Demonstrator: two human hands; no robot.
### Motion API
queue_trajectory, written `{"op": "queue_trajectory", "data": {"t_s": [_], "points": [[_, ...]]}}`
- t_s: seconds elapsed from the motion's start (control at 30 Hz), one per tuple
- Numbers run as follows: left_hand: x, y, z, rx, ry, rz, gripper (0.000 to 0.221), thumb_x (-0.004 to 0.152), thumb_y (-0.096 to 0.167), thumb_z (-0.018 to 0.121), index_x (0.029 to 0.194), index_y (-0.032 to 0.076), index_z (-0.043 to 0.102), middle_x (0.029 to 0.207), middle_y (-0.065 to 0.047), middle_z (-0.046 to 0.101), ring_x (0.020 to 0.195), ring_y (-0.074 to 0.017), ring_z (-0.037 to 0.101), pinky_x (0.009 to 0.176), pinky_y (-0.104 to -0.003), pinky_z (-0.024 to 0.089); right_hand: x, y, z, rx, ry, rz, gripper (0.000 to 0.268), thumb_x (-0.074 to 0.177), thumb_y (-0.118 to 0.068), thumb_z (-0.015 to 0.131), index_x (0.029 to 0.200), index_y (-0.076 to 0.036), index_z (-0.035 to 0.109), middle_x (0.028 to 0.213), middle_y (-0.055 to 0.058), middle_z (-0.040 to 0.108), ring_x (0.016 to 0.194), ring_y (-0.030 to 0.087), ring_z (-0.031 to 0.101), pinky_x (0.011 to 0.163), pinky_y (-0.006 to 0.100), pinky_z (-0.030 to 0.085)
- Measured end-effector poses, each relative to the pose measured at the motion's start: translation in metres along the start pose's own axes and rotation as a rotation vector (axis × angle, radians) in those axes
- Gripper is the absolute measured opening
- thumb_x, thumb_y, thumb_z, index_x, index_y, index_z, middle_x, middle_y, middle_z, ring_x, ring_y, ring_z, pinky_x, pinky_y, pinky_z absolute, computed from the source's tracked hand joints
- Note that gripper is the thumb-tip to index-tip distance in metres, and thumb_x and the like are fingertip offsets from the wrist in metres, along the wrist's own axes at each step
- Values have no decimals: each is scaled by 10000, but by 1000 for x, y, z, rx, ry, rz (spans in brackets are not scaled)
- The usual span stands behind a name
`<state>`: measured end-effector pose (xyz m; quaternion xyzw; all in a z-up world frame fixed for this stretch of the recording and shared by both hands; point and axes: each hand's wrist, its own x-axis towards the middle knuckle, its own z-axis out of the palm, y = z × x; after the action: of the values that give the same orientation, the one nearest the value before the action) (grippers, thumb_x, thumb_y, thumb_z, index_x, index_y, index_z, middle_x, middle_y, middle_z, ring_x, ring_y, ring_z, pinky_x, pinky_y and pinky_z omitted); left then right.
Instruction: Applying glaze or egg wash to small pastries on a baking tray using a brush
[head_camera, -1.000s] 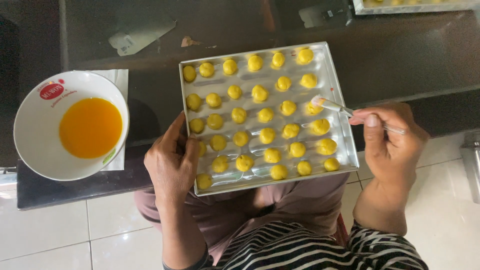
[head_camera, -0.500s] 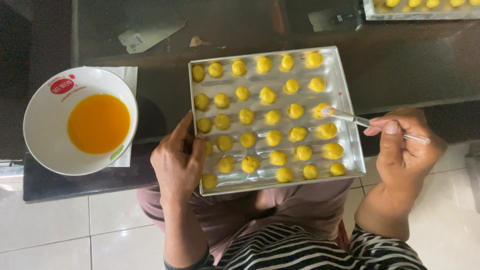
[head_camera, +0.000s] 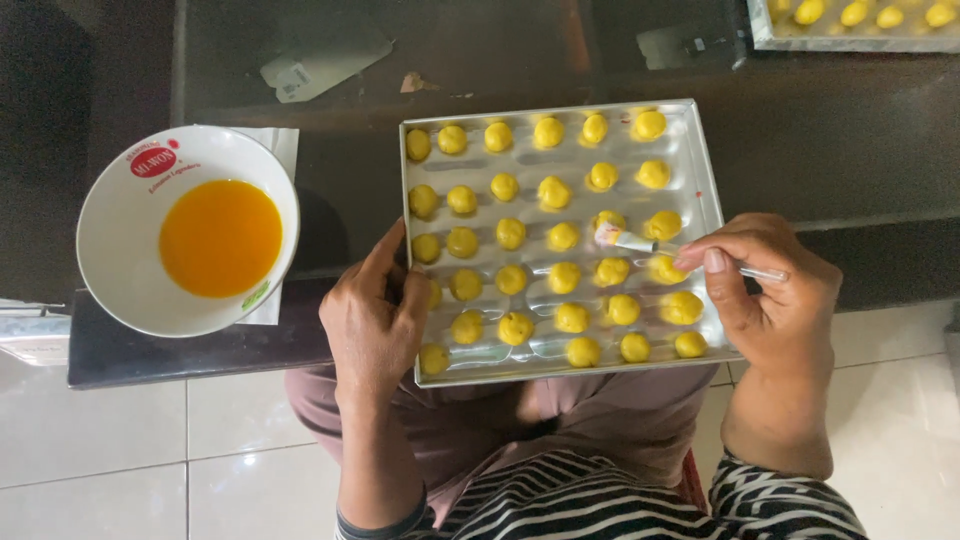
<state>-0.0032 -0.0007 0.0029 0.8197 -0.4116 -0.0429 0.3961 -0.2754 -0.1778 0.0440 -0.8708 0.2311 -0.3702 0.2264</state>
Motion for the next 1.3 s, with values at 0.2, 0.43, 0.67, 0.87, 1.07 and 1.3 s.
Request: {"op": "queue_trajectory", "data": {"t_s": [0.2, 0.43, 0.67, 0.87, 1.07, 1.3], "points": [[0, -1, 1, 3, 1, -21, 488, 796, 196, 551, 1262, 130, 682, 659, -35, 623, 637, -256, 593, 623, -408, 466, 18, -13, 3, 83, -100, -20, 203, 1025, -63, 537, 978, 31, 710, 964, 144, 714, 898, 226, 679, 863, 327, 516], [-1, -2, 1, -3, 21, 11, 495, 775, 202, 550, 1251, 152, 678, 627, -32, 585, 617, -252, 574, 614, -401, 465, 25, -16, 2, 42, -115, -56, 204, 1043, -20, 521, 941, 57, 680, 886, 119, 709, 872, 232, 666, 846, 340, 526], [-1, -2, 1, -4, 17, 9, 501, 784, 207, 553, 1269, 163, 671, 618, -14, 604, 629, -256, 590, 612, -409, 470, 45, -29, 5, 28, -181, -65, 178, 1029, -54, 554, 995, 41, 700, 879, 110, 723, 868, 208, 671, 839, 323, 523], [0, -1, 0, 17, 11, 14, 483, 801, 232, 548, 1267, 170, 663, 641, -53, 628, 650, -291, 615, 598, -435, 461, 70, -30, 27, 152, -363, -133, 178, 992, -97, 567, 1046, 17, 693, 939, 107, 746, 868, 185, 725, 813, 293, 562], [0, 0, -3, -4, -3, 18, 500, 821, 252, 534, 1300, 160, 646, 669, -71, 647, 643, -291, 606, 599, -433, 467, 71, -30, 28, 131, -359, -160, 193, 1006, -103, 541, 994, 17, 691, 909, 102, 724, 836, 195, 712, 786, 294, 538], [-1, -4, 1, -9, 31, 58, 470, 835, 212, 538, 1282, 124, 652, 711, -75, 655, 658, -279, 623, 606, -414, 476, 87, -46, 36, 111, -375, -243, 167, 997, -99, 581, 1018, -9, 721, 935, 68, 742, 843, 168, 696, 795, 290, 517]]}}
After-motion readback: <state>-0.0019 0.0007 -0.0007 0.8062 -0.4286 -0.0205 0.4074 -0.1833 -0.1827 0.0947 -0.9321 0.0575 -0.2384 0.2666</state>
